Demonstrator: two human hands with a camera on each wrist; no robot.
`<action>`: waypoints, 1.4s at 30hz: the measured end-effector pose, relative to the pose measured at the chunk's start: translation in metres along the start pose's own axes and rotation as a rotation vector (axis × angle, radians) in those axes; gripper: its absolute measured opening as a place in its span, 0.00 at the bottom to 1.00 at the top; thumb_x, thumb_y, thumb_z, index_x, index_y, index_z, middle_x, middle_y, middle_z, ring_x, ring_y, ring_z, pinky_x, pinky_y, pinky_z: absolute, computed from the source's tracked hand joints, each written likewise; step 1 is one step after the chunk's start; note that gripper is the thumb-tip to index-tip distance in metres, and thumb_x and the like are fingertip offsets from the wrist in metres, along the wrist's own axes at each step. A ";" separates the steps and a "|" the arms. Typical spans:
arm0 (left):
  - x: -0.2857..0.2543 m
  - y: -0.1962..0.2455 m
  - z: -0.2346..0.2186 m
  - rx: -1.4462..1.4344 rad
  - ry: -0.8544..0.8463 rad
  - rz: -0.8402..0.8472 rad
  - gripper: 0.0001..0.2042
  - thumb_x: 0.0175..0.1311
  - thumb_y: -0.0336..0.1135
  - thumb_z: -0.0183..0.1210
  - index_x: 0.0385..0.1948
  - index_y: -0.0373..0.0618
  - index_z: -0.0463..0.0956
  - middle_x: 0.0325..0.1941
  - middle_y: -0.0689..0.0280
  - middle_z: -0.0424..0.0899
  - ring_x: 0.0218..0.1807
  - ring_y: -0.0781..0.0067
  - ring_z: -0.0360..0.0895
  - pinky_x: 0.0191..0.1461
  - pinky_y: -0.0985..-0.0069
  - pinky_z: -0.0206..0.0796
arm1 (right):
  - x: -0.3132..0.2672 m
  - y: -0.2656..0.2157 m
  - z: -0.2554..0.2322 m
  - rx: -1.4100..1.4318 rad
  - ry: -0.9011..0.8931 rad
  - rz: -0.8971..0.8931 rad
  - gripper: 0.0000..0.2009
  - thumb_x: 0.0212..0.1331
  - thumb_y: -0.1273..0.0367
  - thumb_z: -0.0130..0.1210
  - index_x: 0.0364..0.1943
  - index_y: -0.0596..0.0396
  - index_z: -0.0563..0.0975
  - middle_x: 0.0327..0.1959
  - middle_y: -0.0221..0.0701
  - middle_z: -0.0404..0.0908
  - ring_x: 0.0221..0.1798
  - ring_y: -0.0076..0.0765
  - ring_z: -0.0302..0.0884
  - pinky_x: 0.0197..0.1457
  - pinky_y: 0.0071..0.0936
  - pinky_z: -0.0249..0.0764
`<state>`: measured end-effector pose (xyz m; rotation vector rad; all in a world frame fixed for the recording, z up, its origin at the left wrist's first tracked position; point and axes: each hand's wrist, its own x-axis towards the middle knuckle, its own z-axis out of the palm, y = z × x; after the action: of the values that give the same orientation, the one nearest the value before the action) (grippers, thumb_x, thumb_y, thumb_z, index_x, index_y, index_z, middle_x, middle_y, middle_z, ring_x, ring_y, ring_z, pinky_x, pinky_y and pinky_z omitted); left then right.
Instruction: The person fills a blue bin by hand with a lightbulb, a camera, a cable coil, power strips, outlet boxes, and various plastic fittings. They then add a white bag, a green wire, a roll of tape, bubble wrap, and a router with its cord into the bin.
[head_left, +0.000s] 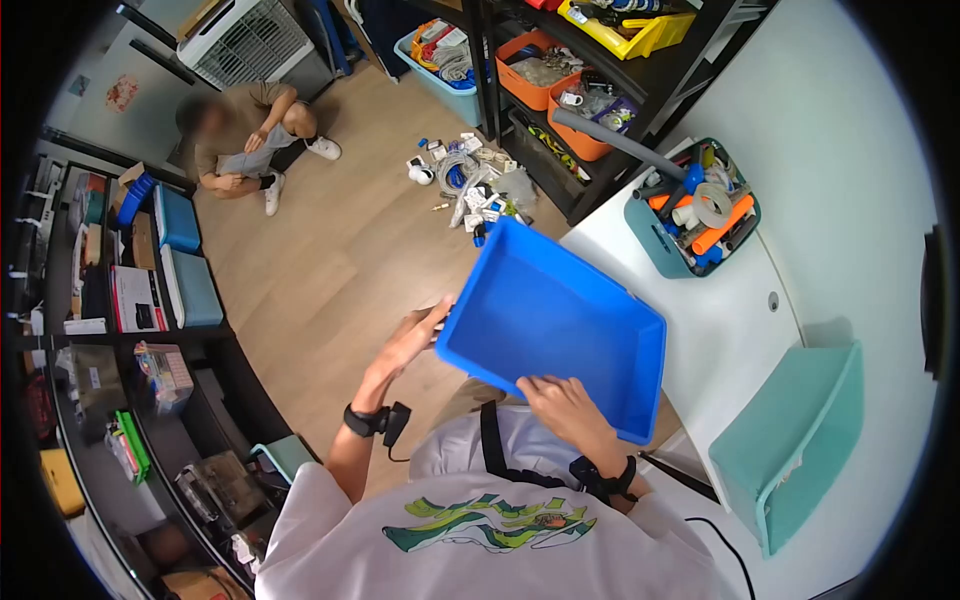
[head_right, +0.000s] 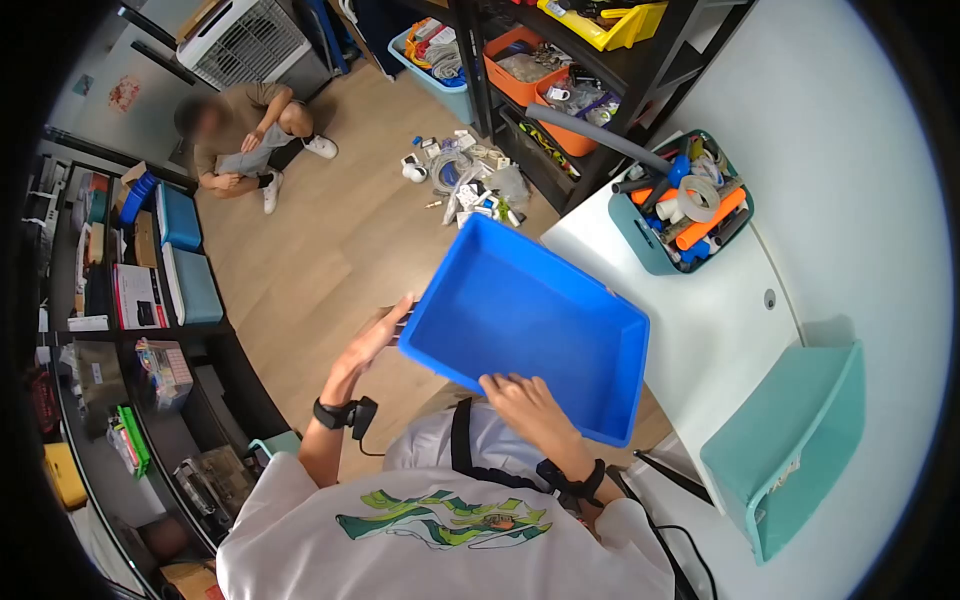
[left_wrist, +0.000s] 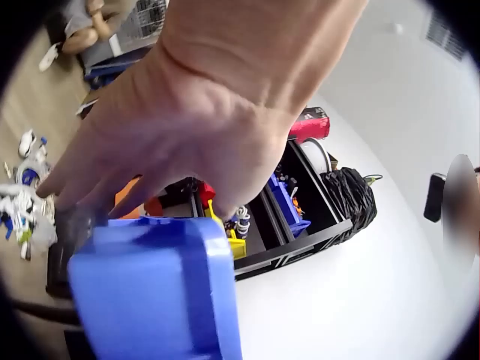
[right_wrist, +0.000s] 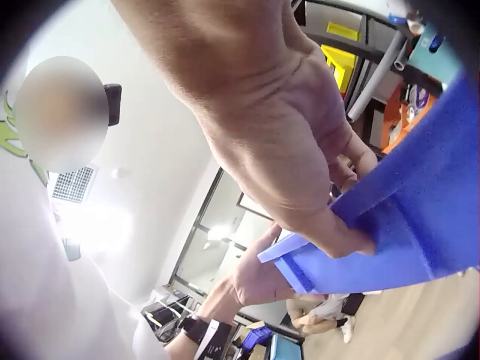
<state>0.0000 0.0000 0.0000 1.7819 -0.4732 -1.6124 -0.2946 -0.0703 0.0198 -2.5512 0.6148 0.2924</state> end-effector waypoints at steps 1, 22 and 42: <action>-0.010 0.001 -0.011 0.147 0.095 0.086 0.48 0.60 0.73 0.62 0.67 0.33 0.72 0.57 0.40 0.84 0.62 0.43 0.81 0.67 0.55 0.72 | 0.007 -0.006 0.003 -0.048 0.047 -0.101 0.12 0.60 0.74 0.55 0.48 0.52 0.75 0.45 0.31 0.86 0.49 0.38 0.87 0.47 0.35 0.76; -0.006 -0.164 -0.346 0.584 1.042 0.015 0.25 0.56 0.33 0.67 0.58 0.36 0.81 0.39 0.44 0.88 0.39 0.47 0.86 0.50 0.56 0.76 | 0.299 -0.091 0.068 0.337 -0.102 0.126 0.37 0.62 0.45 0.62 0.68 0.56 0.72 0.61 0.51 0.79 0.63 0.61 0.77 0.65 0.49 0.75; 0.272 -0.115 -0.649 0.454 1.016 0.025 0.26 0.52 0.23 0.67 0.58 0.40 0.82 0.39 0.52 0.92 0.36 0.66 0.88 0.43 0.68 0.77 | 0.471 -0.004 0.182 0.611 -0.055 0.801 0.38 0.68 0.40 0.55 0.64 0.63 0.74 0.55 0.58 0.82 0.61 0.65 0.78 0.65 0.49 0.74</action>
<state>0.6561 0.0543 -0.2741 2.6075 -0.3630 -0.4185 0.1034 -0.1477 -0.2814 -1.6214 1.4338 0.3637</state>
